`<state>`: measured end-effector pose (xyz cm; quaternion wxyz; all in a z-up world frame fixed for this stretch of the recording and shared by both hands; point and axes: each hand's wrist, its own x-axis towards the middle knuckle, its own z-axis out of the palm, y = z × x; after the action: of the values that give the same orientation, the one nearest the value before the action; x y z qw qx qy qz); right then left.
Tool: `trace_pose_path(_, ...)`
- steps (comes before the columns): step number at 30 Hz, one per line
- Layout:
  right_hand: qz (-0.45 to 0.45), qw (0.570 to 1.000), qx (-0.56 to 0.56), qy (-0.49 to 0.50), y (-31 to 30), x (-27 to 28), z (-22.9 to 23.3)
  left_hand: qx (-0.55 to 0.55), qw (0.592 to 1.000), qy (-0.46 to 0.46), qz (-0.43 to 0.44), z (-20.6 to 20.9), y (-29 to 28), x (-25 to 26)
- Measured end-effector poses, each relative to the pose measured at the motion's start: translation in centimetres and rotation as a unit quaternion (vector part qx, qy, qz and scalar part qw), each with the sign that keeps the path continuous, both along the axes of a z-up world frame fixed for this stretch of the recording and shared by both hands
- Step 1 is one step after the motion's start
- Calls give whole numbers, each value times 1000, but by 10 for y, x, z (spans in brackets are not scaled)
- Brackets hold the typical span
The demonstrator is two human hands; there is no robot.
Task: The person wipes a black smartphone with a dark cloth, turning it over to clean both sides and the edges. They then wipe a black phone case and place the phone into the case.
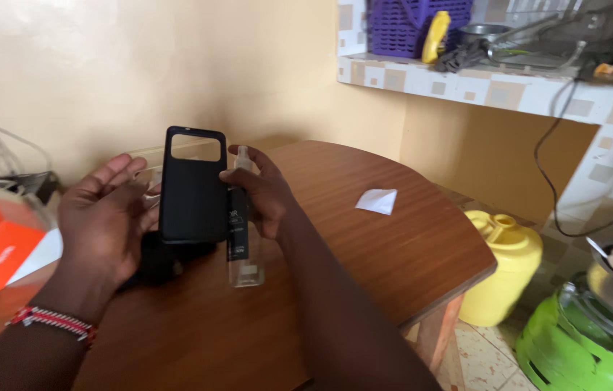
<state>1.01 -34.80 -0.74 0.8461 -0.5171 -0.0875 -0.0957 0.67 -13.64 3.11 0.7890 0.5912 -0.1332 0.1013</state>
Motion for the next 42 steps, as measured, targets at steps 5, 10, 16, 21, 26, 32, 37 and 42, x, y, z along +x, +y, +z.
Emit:
trace_pose_path(5,63,997,-29,-17,39,-8,3,-12,999,20,27,6,70,-38)
trace_pose_path(10,92,991,-82,-41,84,-4,7,-18,994,34,99,-3,139,-68)
trace_pose_path(16,108,989,-85,59,146,-14,4,78,985,96,123,-47,210,-77)
trace_pose_path(21,73,981,-133,122,185,-1,20,285,942,-6,179,-76,235,-68)
trace_pose_path(26,106,980,-123,119,174,10,-12,587,647,-190,448,-123,242,-65)
trace_pose_path(32,142,982,-96,81,159,22,-16,578,726,-187,323,-128,227,-52)
trace_pose_path(37,123,982,-119,80,154,15,-12,533,739,-217,351,-98,200,-38)
trace_pose_path(42,133,981,-125,65,146,12,-13,84,990,10,112,-32,137,-3)
